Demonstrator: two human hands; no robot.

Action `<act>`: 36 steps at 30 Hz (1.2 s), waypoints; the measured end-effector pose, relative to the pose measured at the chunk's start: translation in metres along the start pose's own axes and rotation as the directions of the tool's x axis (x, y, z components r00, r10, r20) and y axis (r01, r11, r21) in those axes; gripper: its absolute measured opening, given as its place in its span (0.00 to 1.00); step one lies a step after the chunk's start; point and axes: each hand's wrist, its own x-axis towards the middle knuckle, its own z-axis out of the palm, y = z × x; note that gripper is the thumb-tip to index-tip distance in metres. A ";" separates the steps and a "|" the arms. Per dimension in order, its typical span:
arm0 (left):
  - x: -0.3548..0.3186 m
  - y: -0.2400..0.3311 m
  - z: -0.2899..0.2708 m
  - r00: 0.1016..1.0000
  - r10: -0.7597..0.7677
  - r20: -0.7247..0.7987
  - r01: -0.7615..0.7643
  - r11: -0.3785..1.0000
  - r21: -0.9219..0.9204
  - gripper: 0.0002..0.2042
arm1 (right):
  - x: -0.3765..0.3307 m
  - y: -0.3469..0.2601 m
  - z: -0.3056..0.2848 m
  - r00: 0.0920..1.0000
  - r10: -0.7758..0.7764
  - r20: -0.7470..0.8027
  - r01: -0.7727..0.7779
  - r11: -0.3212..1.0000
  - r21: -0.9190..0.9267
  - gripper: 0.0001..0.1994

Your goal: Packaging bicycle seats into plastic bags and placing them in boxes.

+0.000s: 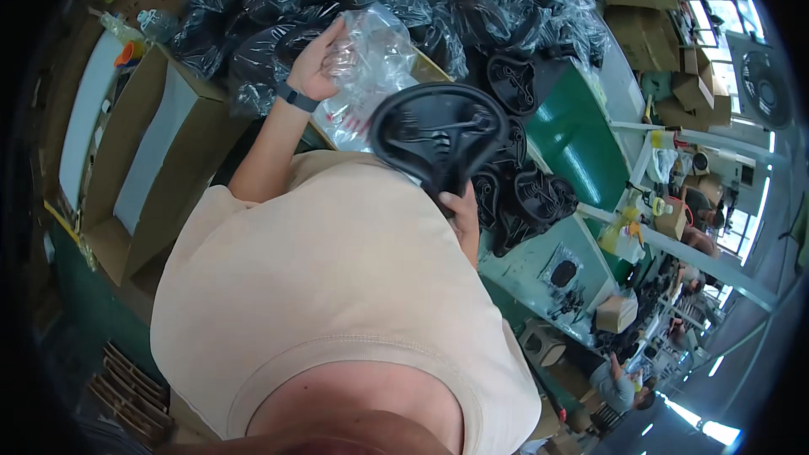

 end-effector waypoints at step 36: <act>-0.014 -0.078 0.138 0.768 0.037 0.639 -0.280 -0.878 0.387 0.07 | -0.013 -0.032 0.080 0.976 -0.215 -0.040 0.129 0.713 -0.689 0.53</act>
